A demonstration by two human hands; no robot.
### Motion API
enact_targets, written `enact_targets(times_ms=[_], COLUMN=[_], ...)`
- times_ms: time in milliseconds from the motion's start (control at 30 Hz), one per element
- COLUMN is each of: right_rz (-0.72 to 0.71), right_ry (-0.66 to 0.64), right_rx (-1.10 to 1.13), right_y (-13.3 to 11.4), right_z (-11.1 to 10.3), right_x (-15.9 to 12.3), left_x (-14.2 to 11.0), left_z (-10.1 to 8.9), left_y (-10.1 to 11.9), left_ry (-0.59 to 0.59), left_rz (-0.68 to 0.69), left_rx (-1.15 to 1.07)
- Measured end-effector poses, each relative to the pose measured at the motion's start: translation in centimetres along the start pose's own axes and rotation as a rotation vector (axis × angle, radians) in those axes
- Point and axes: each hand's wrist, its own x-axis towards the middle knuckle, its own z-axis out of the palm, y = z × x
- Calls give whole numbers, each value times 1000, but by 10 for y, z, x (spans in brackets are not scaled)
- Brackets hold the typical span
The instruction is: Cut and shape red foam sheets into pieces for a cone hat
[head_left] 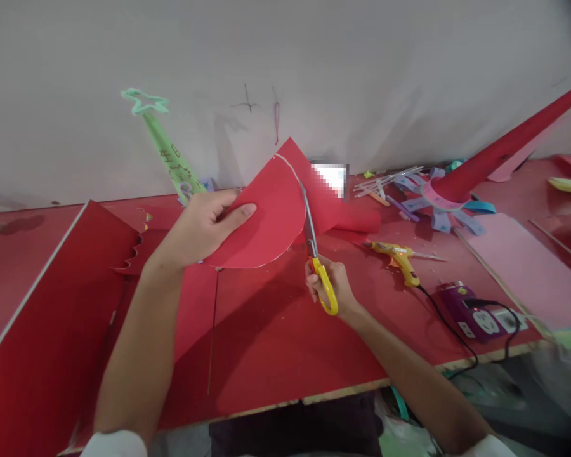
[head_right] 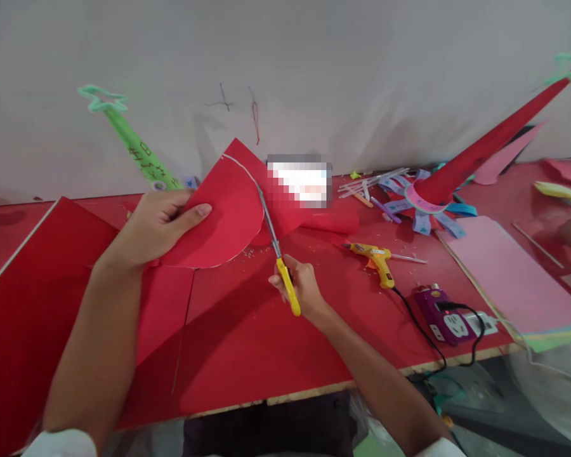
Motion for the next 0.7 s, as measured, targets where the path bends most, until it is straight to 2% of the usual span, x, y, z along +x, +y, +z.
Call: enact_targets(times_ms=[167,267,500,700], right_rz=[14,-45,-98,-117], right_ry=[16,17,-106,-116], right_rx=[23,-13,60,-13], right_y=[-1,-3,-17,-17], right_z=[-2,-3,-2,-3], right_x=[2,5,9,9], left_x=[1,1,1,-1], left_z=[6,3,-1,-1], left_y=[1,1,3,1], left_ry=[-6,-22,-142,-215], left_rz=[13,14,31,65], left_rx=[18,20,113,102])
